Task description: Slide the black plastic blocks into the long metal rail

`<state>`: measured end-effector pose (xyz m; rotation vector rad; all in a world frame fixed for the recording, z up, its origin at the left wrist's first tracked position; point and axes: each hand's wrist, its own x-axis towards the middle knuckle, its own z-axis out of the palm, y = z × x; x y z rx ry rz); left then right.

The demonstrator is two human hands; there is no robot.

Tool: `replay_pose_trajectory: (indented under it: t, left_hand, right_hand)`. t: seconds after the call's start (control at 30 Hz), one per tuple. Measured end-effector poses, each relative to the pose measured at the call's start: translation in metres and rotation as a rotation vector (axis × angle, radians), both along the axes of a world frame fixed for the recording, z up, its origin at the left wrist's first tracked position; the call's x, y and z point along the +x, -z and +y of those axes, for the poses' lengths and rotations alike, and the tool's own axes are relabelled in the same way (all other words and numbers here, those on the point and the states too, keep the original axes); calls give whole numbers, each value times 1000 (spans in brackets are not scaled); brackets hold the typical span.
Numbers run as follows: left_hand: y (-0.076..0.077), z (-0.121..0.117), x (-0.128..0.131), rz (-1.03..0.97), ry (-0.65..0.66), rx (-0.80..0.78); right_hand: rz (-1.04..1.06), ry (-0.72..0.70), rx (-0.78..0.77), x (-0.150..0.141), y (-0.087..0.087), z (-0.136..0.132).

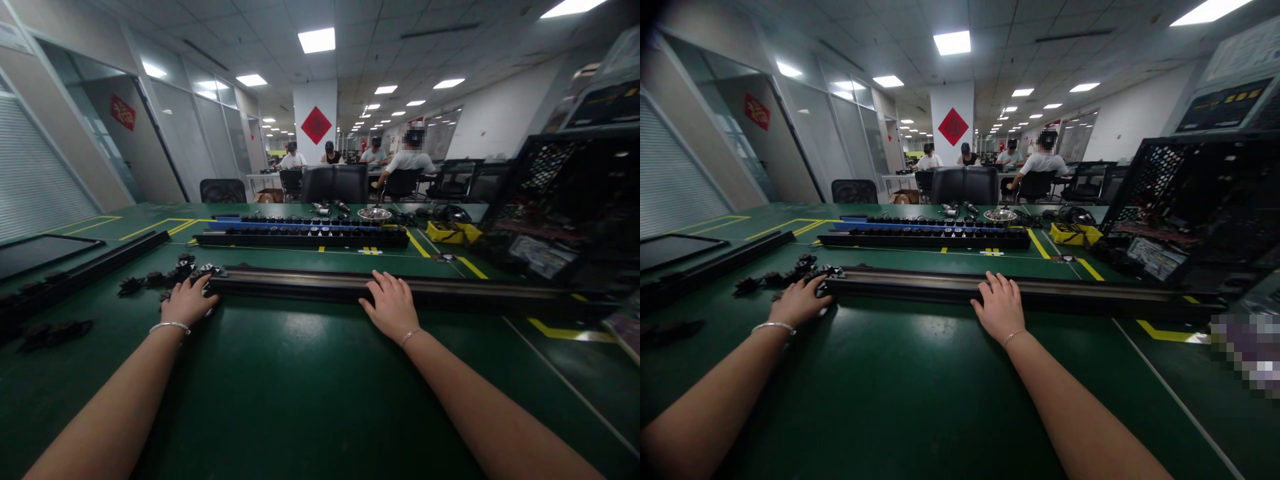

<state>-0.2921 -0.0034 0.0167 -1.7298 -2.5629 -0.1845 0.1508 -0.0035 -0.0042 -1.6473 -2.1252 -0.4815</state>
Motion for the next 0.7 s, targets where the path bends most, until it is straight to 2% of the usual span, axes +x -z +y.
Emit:
replay_pose_trajectory:
  t: [0.37, 0.7]
  left_hand:
    - [7, 0, 2, -14, -36, 42]
    - [13, 4, 6, -15, -70, 89]
  right_hand:
    - [0, -16, -42, -5, -2, 27]
    - [11, 7, -69, -21, -4, 63]
